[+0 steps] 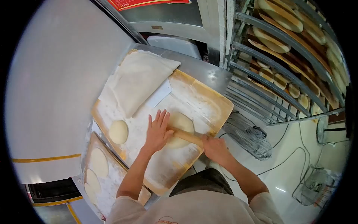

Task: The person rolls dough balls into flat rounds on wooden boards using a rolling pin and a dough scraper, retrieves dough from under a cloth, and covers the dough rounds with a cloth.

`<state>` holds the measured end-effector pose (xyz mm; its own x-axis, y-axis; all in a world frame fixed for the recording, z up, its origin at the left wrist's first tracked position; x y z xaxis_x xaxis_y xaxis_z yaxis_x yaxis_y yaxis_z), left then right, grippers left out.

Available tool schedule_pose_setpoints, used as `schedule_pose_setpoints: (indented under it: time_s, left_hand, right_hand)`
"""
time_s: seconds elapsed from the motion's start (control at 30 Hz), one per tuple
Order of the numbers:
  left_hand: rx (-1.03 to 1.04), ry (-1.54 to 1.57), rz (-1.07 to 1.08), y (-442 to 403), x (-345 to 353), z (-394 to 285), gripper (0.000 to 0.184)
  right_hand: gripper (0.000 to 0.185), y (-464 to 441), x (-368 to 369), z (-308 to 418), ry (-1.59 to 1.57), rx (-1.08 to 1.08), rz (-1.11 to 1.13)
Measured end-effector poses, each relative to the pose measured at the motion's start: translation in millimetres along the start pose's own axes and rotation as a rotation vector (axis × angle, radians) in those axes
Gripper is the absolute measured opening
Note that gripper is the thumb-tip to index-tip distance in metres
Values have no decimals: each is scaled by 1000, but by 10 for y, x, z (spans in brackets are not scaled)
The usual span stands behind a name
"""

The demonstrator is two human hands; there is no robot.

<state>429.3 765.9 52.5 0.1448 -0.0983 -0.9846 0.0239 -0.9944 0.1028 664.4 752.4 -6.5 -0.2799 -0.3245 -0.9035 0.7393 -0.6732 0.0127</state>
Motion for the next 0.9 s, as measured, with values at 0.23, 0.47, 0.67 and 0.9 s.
schedule_pose_setpoints:
  time_s: [0.23, 0.47, 0.67, 0.9]
  left_hand:
    - [32, -30, -115, -1028, 477, 48, 67]
    - [-28, -70, 130, 703, 403, 374, 70]
    - [23, -137, -197, -615, 387, 287, 67]
    - [0, -128, -180, -566, 418, 186, 70]
  right_hand:
    - [55, -209, -463, -489, 38, 214, 18]
    - [43, 430, 46, 54, -100, 38, 198]
    - [48, -60, -314, -230, 118, 95, -146]
    - [36, 56, -159, -208, 119, 41, -183]
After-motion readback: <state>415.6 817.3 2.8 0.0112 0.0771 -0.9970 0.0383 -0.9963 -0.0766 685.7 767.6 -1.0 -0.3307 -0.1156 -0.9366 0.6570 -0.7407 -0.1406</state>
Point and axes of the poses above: each hand's wrist, its own y-axis away from the middle knuckle, its own x-axis out of the palm, z = x × y, the point moved 5 cm from there along -y, towards the middle knuckle, and after that the axes turned 14 degrees about -x, right-handed, at the moved point
